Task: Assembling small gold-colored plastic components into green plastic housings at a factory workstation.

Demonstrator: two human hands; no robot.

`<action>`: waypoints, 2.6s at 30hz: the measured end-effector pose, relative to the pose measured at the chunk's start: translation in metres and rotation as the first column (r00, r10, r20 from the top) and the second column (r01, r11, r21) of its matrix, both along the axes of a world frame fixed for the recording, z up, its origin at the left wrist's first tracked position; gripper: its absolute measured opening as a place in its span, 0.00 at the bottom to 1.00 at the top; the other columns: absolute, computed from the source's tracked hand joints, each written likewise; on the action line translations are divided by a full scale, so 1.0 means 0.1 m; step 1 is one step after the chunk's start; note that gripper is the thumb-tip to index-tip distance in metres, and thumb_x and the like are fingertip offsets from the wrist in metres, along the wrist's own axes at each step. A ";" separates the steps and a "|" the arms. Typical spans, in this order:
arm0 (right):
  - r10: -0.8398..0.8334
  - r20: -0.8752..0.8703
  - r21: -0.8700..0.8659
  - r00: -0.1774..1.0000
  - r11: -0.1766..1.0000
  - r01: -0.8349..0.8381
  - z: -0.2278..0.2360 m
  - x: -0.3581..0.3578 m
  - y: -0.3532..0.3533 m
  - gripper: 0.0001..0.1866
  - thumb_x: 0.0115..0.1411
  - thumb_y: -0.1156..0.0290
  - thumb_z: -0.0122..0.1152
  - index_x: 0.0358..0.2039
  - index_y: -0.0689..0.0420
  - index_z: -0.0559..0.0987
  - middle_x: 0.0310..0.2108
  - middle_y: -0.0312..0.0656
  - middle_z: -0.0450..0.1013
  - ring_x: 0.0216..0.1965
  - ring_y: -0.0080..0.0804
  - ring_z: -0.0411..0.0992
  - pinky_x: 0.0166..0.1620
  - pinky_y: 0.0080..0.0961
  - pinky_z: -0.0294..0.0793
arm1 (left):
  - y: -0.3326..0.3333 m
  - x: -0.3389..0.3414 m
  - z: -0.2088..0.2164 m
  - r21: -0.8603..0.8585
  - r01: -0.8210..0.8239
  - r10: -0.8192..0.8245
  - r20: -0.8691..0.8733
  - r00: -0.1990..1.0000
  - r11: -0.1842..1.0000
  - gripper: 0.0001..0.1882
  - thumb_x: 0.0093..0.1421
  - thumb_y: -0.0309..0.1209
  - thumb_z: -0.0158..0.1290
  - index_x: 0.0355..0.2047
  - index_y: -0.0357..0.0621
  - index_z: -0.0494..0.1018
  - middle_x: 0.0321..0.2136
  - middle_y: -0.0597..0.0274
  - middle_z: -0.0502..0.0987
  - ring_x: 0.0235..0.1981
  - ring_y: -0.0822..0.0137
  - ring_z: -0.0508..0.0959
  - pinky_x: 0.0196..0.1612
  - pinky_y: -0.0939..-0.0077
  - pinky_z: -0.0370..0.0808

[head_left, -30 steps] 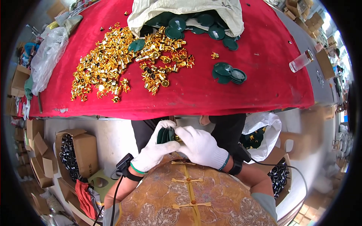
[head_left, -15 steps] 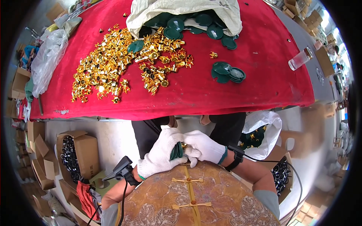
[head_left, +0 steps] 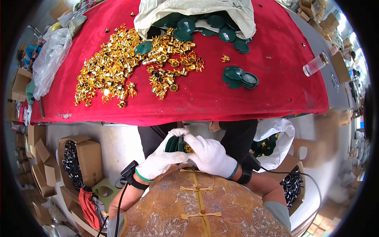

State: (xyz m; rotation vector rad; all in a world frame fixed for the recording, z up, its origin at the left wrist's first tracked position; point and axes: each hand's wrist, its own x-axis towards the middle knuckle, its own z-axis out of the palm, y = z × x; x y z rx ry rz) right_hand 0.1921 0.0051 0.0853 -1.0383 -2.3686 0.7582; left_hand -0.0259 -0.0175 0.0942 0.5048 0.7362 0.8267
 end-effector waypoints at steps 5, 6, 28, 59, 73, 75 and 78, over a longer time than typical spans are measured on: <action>0.086 0.088 -0.010 0.992 0.996 -0.085 -0.06 0.03 -0.02 0.24 0.60 0.63 0.71 0.54 0.55 0.75 0.38 0.46 0.76 0.31 0.48 0.79 0.34 0.41 0.78 | -0.07 -0.02 -0.09 -0.019 0.024 -0.023 0.043 0.999 1.000 0.36 0.61 0.19 0.64 0.67 0.46 0.63 0.59 0.64 0.67 0.60 0.70 0.71 0.61 0.71 0.74; 0.087 0.088 -0.011 0.992 0.996 -0.086 -0.07 0.03 -0.03 0.24 0.60 0.63 0.71 0.54 0.55 0.75 0.38 0.46 0.76 0.31 0.48 0.79 0.34 0.41 0.78 | -0.09 -0.02 -0.12 -0.014 0.037 -0.037 0.051 0.998 0.999 0.33 0.64 0.18 0.63 0.67 0.46 0.63 0.59 0.64 0.66 0.58 0.73 0.70 0.57 0.75 0.74; 0.111 0.079 0.055 0.991 0.992 -0.116 -0.04 0.00 0.13 0.22 0.64 0.61 0.68 0.55 0.54 0.77 0.43 0.47 0.74 0.36 0.51 0.79 0.39 0.44 0.80 | -0.02 0.01 -0.13 -0.034 -0.081 0.082 0.013 0.997 0.996 0.34 0.60 0.20 0.65 0.64 0.44 0.64 0.56 0.63 0.67 0.58 0.69 0.70 0.61 0.70 0.72; 0.019 -0.053 -0.096 0.998 0.995 -0.024 -0.21 -0.05 0.06 0.19 0.65 0.62 0.69 0.53 0.54 0.76 0.41 0.50 0.77 0.36 0.54 0.81 0.38 0.47 0.81 | -0.06 0.00 -0.15 -0.004 -0.054 0.054 -0.029 0.998 0.999 0.35 0.60 0.23 0.66 0.66 0.47 0.65 0.61 0.64 0.67 0.63 0.70 0.70 0.60 0.73 0.73; -0.136 -0.177 -0.426 0.975 0.904 0.049 -0.30 -0.06 0.07 0.11 0.68 0.64 0.66 0.44 0.56 0.80 0.31 0.56 0.79 0.33 0.58 0.81 0.37 0.49 0.80 | -0.12 0.13 -0.51 0.543 0.046 0.182 -0.359 0.915 0.838 0.34 0.56 0.20 0.70 0.59 0.43 0.65 0.52 0.58 0.65 0.54 0.64 0.70 0.59 0.67 0.70; -0.218 -0.373 -0.599 0.902 0.799 -0.054 -0.32 -0.02 0.09 0.11 0.70 0.64 0.65 0.42 0.59 0.80 0.25 0.49 0.76 0.24 0.41 0.78 0.31 0.40 0.79 | -0.05 0.11 -0.43 0.714 0.170 0.276 -0.464 0.842 0.680 0.35 0.52 0.22 0.72 0.58 0.43 0.66 0.53 0.54 0.67 0.54 0.58 0.71 0.59 0.63 0.70; -0.456 -0.345 -0.931 0.821 0.051 -0.362 -0.22 0.12 0.22 0.13 0.73 0.62 0.62 0.39 0.60 0.80 0.21 0.36 0.72 0.20 0.23 0.71 0.25 0.28 0.74 | 0.03 0.09 -0.24 0.787 0.451 0.391 -0.606 0.693 0.421 0.37 0.47 0.26 0.75 0.57 0.43 0.69 0.54 0.44 0.72 0.55 0.42 0.73 0.60 0.51 0.71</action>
